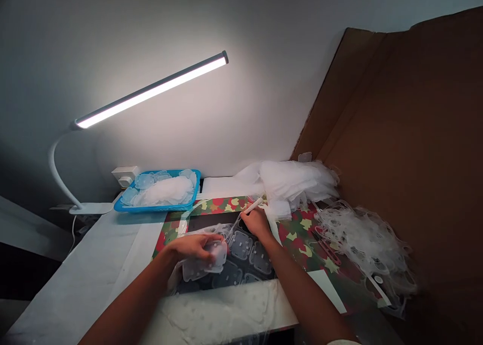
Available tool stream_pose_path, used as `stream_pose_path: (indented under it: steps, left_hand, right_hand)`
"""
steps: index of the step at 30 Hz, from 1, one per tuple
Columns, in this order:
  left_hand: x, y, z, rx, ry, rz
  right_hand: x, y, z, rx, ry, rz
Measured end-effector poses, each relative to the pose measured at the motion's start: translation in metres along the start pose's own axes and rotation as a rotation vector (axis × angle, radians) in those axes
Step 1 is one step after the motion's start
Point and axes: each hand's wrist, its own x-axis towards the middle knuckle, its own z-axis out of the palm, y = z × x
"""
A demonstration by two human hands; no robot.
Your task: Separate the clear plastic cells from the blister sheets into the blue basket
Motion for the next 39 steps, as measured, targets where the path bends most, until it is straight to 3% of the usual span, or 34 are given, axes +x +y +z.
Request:
stream_pose_path:
  steps: [3, 6, 11, 16, 19, 22, 25, 29, 34, 36, 39]
  left_hand:
    - [0.012, -0.005, 0.007, -0.089, 0.275, 0.051]
    - [0.02, -0.004, 0.012, -0.113, 0.422, 0.082]
    - [0.018, 0.001, 0.017, -0.056, 0.407, 0.12]
    - [0.015, -0.001, 0.016, 0.033, 0.404, 0.138]
    - [0.015, -0.003, 0.014, 0.08, 0.41, 0.132]
    - [0.015, -0.005, 0.012, 0.101, 0.313, 0.108]
    - [0.015, -0.007, 0.009, 0.059, 0.226, 0.062]
    - [0.014, -0.012, 0.003, -0.049, 0.199, 0.041]
    - [0.014, -0.012, 0.014, 0.047, -0.068, 0.044]
    - [0.015, -0.01, 0.024, 0.149, -0.009, 0.113]
    - [0.018, -0.006, 0.036, 0.223, 0.205, 0.186]
  right_hand:
    - [-0.004, -0.005, -0.014, 0.25, -0.136, -0.044]
    - [-0.013, -0.015, -0.031, 0.504, -0.271, -0.081]
    - [-0.027, -0.027, -0.032, 0.55, -0.608, -0.032]
    - [-0.031, -0.025, -0.018, 0.626, -0.686, 0.045]
    - [-0.032, -0.025, -0.015, 0.506, -0.61, -0.039]
    - [-0.033, -0.029, -0.009, 0.296, -0.453, -0.178]
    - [-0.037, -0.034, 0.005, 0.127, -0.338, -0.275]
    - [-0.039, -0.033, 0.024, 0.041, -0.233, -0.377]
    - [-0.027, -0.017, 0.025, -0.026, -0.09, -0.353]
    - [-0.023, -0.012, 0.019, -0.003, -0.033, -0.315]
    - [-0.022, -0.01, 0.007, 0.068, 0.094, -0.289]
